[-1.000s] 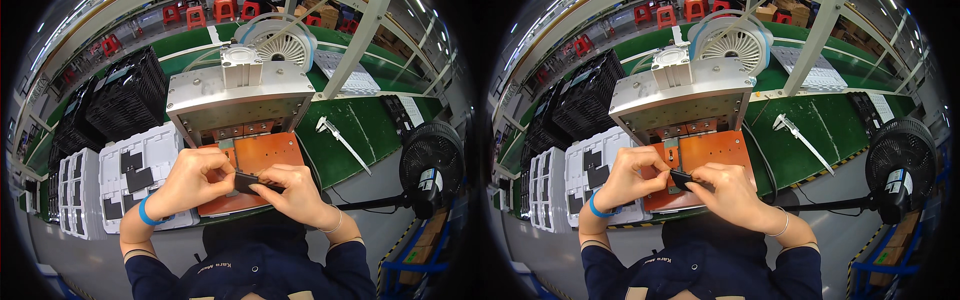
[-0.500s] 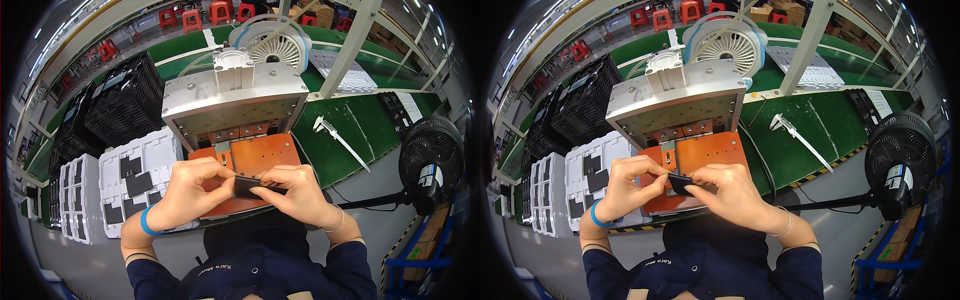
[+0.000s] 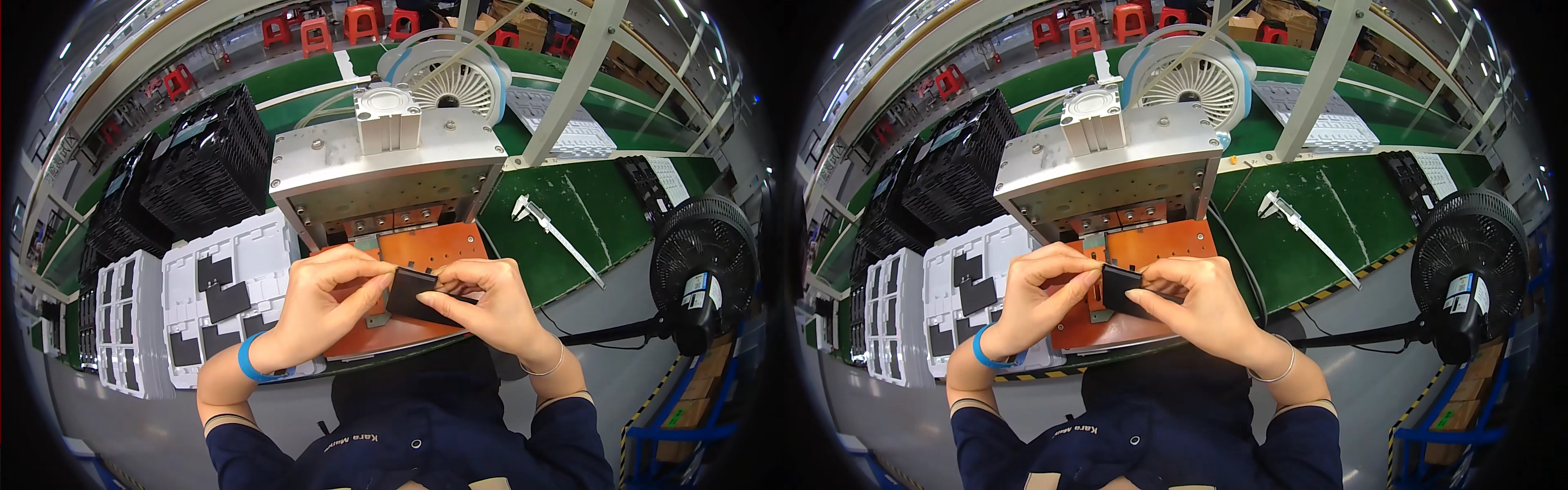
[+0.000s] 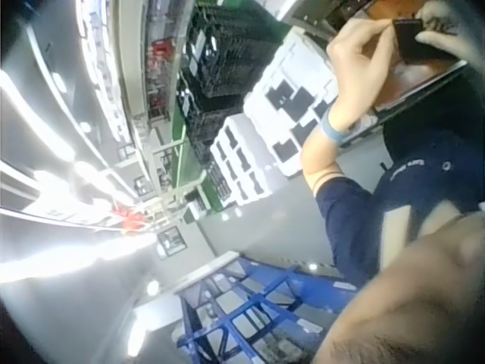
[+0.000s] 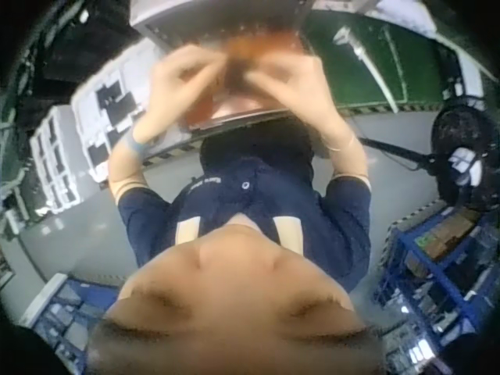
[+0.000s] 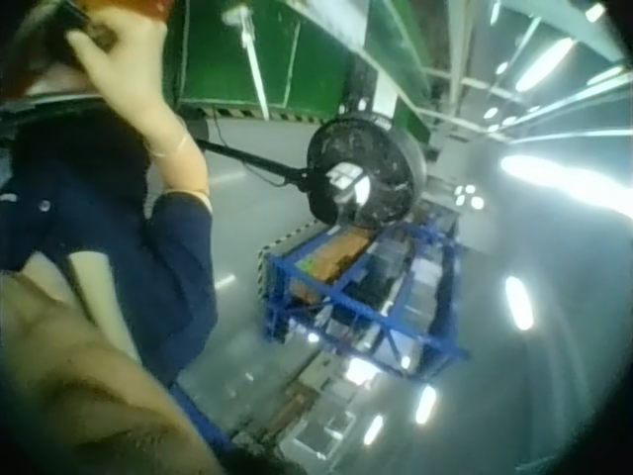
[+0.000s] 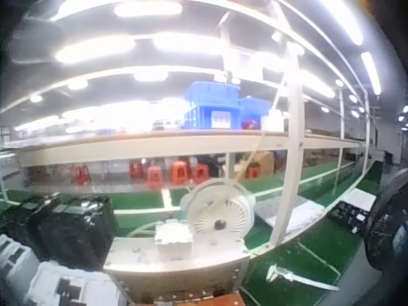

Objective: The person repeatedly picks up small black rectangular components from a white tray and places them into a press machine. They operate the machine to process each component, then remove it and place it back into the tray. The person also uses a caliper to measure one of the components during the process.

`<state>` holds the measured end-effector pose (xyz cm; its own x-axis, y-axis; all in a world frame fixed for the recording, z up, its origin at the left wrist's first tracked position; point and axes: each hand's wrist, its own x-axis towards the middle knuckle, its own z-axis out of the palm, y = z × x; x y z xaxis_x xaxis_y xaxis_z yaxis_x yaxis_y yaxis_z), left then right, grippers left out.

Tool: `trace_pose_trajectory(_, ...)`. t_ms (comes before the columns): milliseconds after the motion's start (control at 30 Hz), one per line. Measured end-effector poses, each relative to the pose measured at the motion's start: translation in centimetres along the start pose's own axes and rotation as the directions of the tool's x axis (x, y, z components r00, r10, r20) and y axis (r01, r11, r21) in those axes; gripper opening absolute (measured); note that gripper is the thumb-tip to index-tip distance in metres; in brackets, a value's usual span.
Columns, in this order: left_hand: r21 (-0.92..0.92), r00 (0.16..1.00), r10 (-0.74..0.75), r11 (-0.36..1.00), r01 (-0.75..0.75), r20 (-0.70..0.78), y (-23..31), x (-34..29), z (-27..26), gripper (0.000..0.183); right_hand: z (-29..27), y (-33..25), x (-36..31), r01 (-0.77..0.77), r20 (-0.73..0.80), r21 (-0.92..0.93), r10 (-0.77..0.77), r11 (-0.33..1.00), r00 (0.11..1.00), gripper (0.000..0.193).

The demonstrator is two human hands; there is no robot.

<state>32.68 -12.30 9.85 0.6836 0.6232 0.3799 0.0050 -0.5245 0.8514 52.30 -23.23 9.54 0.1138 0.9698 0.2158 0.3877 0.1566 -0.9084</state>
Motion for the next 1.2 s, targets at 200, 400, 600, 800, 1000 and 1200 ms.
trace_pose_trajectory(200, 0.13, 0.997, 0.076, 0.989, -0.077, 0.02, -0.1, 0.2, -0.5, 0.01, 0.0, 0.1, 0.3, -0.063, 0.071, 0.071, 0.058, 0.995, 0.996, 0.018)
trace_pose_trajectory(400, 0.135, 0.992, 0.115, 0.983, -0.122, 0.058, -0.1, 0.3, -1.2, 0.008, 0.4, -0.3, 0.3, -0.044, 0.072, 0.076, 0.039, 0.996, 0.997, 0.013)
trace_pose_trajectory(600, 0.138, 0.99, 0.107, 0.983, -0.119, 0.094, 0.7, 0.4, -1.7, 0.007, 0.2, -0.2, 0.4, -0.029, 0.087, 0.069, 0.023, 0.997, 0.996, 0.013)
trace_pose_trajectory(800, 0.152, 0.988, 0.11, 0.98, -0.126, 0.107, 0.5, 0.5, -1.8, 0.007, 0.5, -0.1, 0.4, -0.044, 0.088, 0.065, 0.038, 0.997, 0.995, 0.013)
trace_pose_trajectory(1000, 0.177, 0.994, 0.109, 0.978, -0.111, 0.022, 0.2, 0.1, -1.2, 0.007, 0.8, -0.1, 0.5, -0.063, 0.104, 0.054, 0.057, 0.997, 0.993, 0.019)
trace_pose_trajectory(1200, 0.241, 0.989, 0.143, 0.962, -0.129, -0.04, 0.3, -0.2, -0.6, 0.007, 1.2, -0.3, 0.3, 0.071, 0.018, -0.053, -0.07, 0.996, 0.997, 0.018)
